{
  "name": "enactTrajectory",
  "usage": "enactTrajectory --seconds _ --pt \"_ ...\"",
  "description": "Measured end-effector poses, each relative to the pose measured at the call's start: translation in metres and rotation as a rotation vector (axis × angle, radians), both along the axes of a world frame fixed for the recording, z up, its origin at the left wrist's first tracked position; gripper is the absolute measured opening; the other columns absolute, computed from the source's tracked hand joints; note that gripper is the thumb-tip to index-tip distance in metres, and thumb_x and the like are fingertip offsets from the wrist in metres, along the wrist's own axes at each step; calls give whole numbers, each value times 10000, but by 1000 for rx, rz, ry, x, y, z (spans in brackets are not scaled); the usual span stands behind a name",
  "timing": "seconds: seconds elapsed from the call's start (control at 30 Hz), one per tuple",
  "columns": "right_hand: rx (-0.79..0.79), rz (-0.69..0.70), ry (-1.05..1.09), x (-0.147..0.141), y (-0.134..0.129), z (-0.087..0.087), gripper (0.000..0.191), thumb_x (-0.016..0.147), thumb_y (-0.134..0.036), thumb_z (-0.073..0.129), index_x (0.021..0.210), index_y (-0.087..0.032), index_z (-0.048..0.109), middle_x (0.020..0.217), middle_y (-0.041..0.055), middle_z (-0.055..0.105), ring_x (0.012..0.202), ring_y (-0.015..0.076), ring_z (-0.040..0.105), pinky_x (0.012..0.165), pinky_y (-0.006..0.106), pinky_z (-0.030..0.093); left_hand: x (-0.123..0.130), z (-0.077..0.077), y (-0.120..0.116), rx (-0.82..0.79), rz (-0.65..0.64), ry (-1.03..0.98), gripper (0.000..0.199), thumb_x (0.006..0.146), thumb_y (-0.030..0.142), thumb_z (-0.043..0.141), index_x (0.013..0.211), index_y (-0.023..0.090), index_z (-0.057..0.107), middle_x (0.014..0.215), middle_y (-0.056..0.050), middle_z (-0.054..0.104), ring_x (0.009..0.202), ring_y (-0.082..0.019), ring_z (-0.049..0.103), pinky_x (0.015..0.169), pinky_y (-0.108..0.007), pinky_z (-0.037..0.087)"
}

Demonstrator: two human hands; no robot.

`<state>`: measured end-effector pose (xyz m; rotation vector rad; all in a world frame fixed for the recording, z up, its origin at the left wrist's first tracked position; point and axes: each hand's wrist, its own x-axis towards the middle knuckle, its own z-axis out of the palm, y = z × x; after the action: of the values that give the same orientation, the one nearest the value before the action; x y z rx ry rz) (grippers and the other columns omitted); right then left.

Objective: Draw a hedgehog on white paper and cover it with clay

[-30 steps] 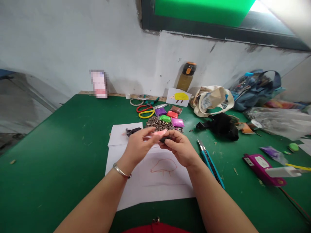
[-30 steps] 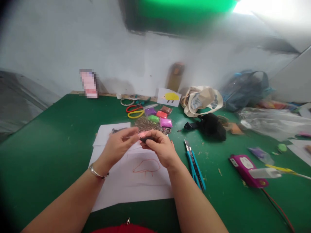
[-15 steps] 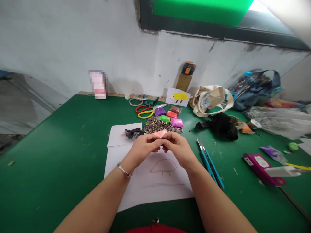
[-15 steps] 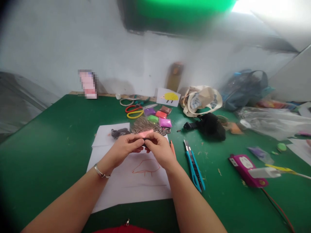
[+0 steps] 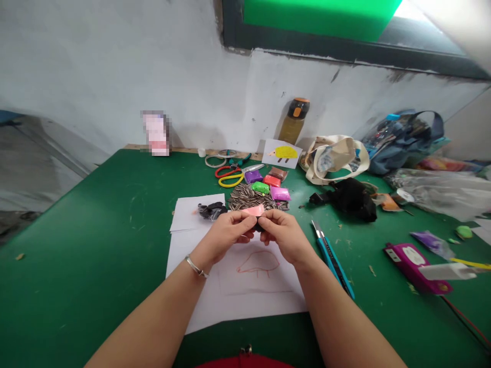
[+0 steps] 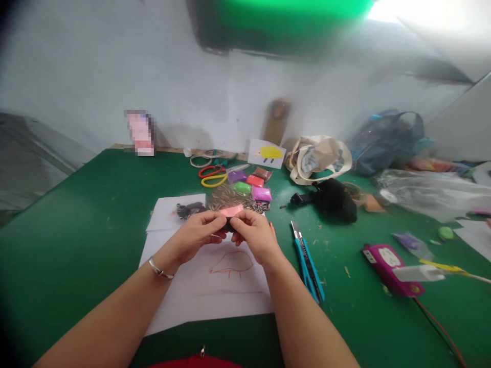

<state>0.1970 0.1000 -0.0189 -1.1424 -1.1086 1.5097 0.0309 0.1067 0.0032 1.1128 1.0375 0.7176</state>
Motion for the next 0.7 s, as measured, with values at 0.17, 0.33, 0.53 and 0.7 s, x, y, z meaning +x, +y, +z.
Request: enactTrajectory --seconds 0.17,0.33,0.53,0.7 --pt "21 -11 2 -1 0 -1 195 753 -325 677 731 -163 573 497 -32 572 414 93 513 405 202 399 0 -4 1 58 -18 51 252 795 366 631 741 120 636 671 -21 595 600 -105 531 592 -242 429" --pt "47 -70 -64 1 1 -6 202 783 -349 655 730 -172 571 465 -33 569 384 83 483 388 192 377 1 -3 0 217 -37 130 145 792 252 602 749 125 656 640 -9 596 587 -107 526 571 -228 424" --pt "-1 -6 67 5 2 -2 246 758 -389 688 750 -168 579 495 -21 594 405 98 530 386 193 418 0 0 -1 257 -28 199 143 799 239 578 742 130 650 616 -6 603 554 -109 555 536 -219 431" --pt "-117 123 90 6 1 2 313 738 -442 698 812 -156 594 594 18 656 434 115 579 384 204 452 0 -1 -1 217 -89 170 193 810 284 590 730 119 654 651 -32 629 555 -107 560 535 -221 439"
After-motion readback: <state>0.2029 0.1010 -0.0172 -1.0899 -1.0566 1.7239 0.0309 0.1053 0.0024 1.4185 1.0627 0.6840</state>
